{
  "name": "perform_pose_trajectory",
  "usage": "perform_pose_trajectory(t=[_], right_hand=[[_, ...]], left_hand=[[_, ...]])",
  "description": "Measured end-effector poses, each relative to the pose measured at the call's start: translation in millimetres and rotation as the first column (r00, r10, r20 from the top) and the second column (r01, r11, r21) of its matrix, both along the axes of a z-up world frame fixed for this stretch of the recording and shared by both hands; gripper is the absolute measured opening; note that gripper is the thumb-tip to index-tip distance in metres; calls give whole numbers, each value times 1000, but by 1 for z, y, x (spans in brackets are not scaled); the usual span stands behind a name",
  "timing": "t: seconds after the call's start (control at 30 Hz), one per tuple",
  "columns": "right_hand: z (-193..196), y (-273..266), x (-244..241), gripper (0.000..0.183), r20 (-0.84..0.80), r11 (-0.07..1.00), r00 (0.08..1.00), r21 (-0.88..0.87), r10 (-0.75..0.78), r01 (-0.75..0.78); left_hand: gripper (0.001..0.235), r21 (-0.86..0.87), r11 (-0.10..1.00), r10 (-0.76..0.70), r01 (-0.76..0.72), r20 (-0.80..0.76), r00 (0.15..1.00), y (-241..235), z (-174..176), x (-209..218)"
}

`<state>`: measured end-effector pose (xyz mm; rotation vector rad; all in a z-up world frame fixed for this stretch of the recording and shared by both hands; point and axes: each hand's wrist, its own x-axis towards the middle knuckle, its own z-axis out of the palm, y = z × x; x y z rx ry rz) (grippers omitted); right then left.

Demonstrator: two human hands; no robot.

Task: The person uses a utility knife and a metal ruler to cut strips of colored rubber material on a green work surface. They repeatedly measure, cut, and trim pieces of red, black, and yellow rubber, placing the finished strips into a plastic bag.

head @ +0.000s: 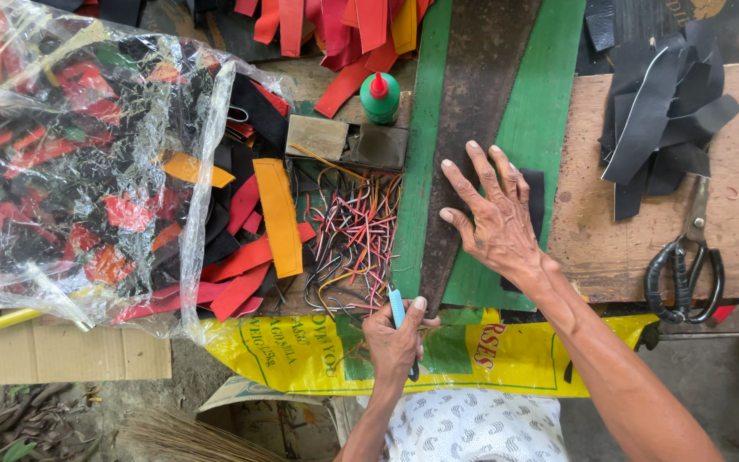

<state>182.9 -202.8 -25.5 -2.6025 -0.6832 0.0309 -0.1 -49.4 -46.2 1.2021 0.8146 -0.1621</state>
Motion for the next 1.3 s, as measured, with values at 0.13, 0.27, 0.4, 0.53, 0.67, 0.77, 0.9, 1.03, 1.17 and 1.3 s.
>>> perform_pose_trajectory(t=[0.13,0.27,0.4,0.53,0.67,0.77,0.9,1.03,1.17,1.3], right_hand=[[5,-5,2,73,-69,999,997,-29,34,-36],[9,-8,5,85,-88,994,993,-63,81,-87],[12,-7,7,100,-108,992,990,-71,93,-101],[14,-7,5,104,-112,992,990,-72,90,-99],[12,-5,2,104,-108,987,989,-114,99,-111],[12,-6,4,104,-89,983,990,-135,112,-124],[12,-4,3,104,-80,987,990,-97,120,-127],[18,-1,4,105,-112,979,989,-168,94,-112],[26,5,6,107,-176,960,982,-252,74,-117],[34,6,11,104,-177,966,981,-231,77,-118]], left_hand=[[30,13,1000,-13,13,9,1000,0,0,1],[30,12,1000,-18,17,9,1000,1,1,1],[29,4,1000,-21,21,8,1000,2,1,0],[30,10,999,-30,30,6,1000,1,-1,0],[30,20,1000,-25,25,9,1000,2,0,1],[33,21,995,-96,98,-74,993,7,8,5],[32,18,982,-182,186,-122,976,18,22,1],[32,103,980,-149,169,-173,974,31,33,-2],[31,5,996,-88,88,13,996,45,47,0],[32,210,955,-239,209,127,963,41,57,29]])
